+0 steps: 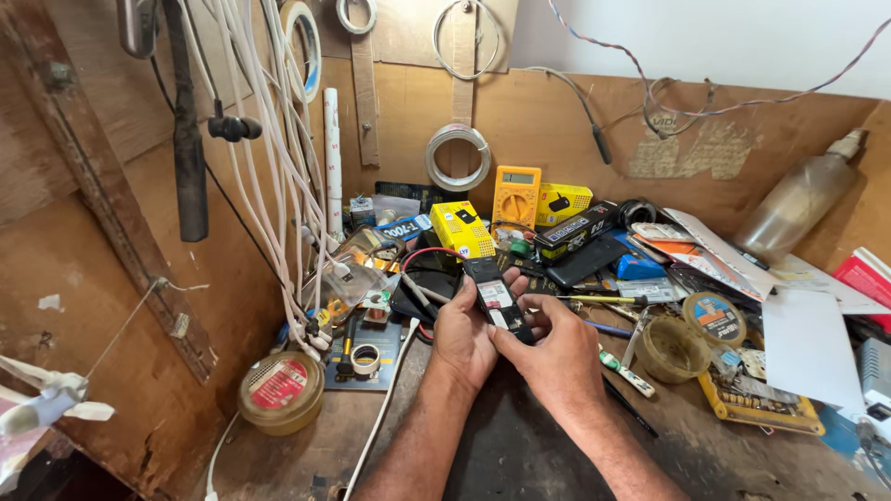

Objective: The person assembles a small electronic device by attaching a circuit board to a black plastic housing. They align the components, press them together, and adjust the fit by hand on a cluttered workbench.

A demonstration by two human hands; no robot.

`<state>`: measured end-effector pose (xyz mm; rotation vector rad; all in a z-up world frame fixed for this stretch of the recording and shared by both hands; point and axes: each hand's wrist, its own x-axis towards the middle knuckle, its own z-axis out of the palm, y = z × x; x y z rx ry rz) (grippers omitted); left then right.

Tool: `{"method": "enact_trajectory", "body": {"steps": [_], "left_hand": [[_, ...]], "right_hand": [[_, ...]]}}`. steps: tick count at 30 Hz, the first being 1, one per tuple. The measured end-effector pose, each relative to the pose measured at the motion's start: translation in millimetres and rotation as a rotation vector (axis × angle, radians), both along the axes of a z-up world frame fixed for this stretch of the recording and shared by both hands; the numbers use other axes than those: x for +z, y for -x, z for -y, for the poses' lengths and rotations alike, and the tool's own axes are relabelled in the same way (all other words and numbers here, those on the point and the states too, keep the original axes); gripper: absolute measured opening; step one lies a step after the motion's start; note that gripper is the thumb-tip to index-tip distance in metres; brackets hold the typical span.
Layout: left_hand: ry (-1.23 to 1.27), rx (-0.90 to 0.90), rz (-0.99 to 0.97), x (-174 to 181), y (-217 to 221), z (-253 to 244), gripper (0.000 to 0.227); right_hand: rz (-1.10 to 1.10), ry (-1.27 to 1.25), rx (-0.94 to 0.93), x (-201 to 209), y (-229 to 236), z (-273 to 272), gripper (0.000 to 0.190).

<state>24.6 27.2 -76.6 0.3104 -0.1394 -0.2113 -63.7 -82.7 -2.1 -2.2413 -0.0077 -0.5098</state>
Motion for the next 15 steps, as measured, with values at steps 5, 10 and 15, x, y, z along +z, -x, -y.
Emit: {"method": "enact_trajectory", "body": {"steps": [5,10,15], "left_hand": [[-0.069,0.074,0.081,-8,-4,2,0.043],[-0.001,0.063,-0.039,0,-2,2,0.047],[-0.078,0.104,-0.107,19,10,1,0.039]], "right_hand": [[0.095,-0.119,0.017,-7,-1,3,0.053],[0.1,-0.163,-0.047,-6,-8,20,0.056],[0.137,0.321,-0.216,12,-10,57,0.056]]}}
